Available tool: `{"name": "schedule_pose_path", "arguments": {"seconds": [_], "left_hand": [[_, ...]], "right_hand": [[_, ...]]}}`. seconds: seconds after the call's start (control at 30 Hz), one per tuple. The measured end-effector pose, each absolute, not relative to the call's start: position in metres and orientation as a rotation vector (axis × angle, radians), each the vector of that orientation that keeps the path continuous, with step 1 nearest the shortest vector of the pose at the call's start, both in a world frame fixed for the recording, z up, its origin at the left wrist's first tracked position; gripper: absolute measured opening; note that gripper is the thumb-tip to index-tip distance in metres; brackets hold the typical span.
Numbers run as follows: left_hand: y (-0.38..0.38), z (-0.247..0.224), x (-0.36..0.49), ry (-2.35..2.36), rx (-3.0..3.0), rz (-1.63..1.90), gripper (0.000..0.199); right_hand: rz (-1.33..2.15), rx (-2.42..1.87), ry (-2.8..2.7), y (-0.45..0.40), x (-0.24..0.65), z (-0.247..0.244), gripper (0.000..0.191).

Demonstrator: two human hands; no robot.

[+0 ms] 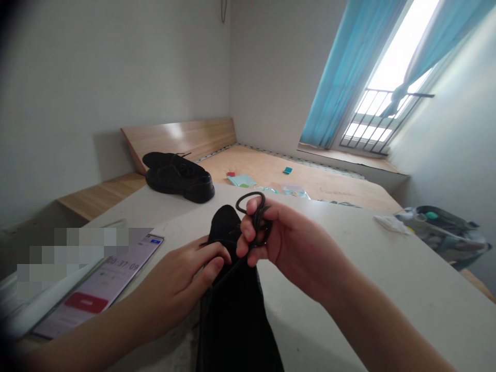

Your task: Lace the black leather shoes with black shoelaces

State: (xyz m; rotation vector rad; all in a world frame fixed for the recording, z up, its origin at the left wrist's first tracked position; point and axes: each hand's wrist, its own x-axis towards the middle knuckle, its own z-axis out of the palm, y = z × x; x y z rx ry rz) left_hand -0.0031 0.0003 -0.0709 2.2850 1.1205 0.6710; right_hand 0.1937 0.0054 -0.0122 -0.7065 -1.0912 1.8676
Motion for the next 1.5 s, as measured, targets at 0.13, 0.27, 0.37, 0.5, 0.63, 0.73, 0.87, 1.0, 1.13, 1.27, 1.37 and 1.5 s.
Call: {"name": "schedule_pose_path", "arguments": {"seconds": [0.13,0.27,0.37,0.5,0.63,0.73,0.87,1.0,1.13,1.27,1.37,1.5], "left_hand": [[-0.001,-0.072,-0.004,1.119,2.267,0.682,0.032],[-0.001,-0.074,-0.005,1.126,2.267,0.673,0.033],[-0.001,-0.074,-0.005,1.128,2.263,0.67,0.033],[-0.001,-0.072,-0.004,1.131,2.258,0.666,0.03],[-0.001,-0.072,-0.004,1.116,2.271,0.68,0.029],[0.0,-0.073,-0.004,1.06,2.263,0.733,0.025],[0.0,-0.075,-0.005,1.023,2.253,0.771,0.027],[0.0,-0.076,-0.006,1.0,2.252,0.791,0.026],[0.0,-0.077,-0.006,0.993,2.24,0.816,0.031],[0.0,-0.078,-0.006,1.025,2.253,0.813,0.034],[0.0,-0.077,-0.005,1.03,2.249,0.798,0.033],[-0.001,-0.075,-0.004,1.046,2.226,0.785,0.034]], "right_hand": [[1.732,-0.74,-1.061,0.005,0.194,-0.004,0.02],[1.547,-0.78,-1.131,0.001,0.192,0.002,0.025],[1.418,-0.728,-1.182,-0.002,0.19,0.003,0.026],[1.365,-0.624,-1.215,-0.005,0.188,0.001,0.025],[1.537,-0.77,-1.45,-0.005,0.184,-0.007,0.02],[1.512,-1.029,-1.763,-0.007,0.18,-0.013,0.017],[1.325,-1.236,-2.083,-0.013,0.18,-0.016,0.014],[1.182,-1.283,-2.237,-0.016,0.184,-0.017,0.014],[1.004,-1.244,-2.412,-0.017,0.185,-0.016,0.021],[0.944,-1.179,-2.546,-0.02,0.185,-0.009,0.027],[0.914,-1.186,-2.554,-0.023,0.188,-0.005,0.028],[0.842,-1.181,-2.543,-0.025,0.192,-0.002,0.036]]}}
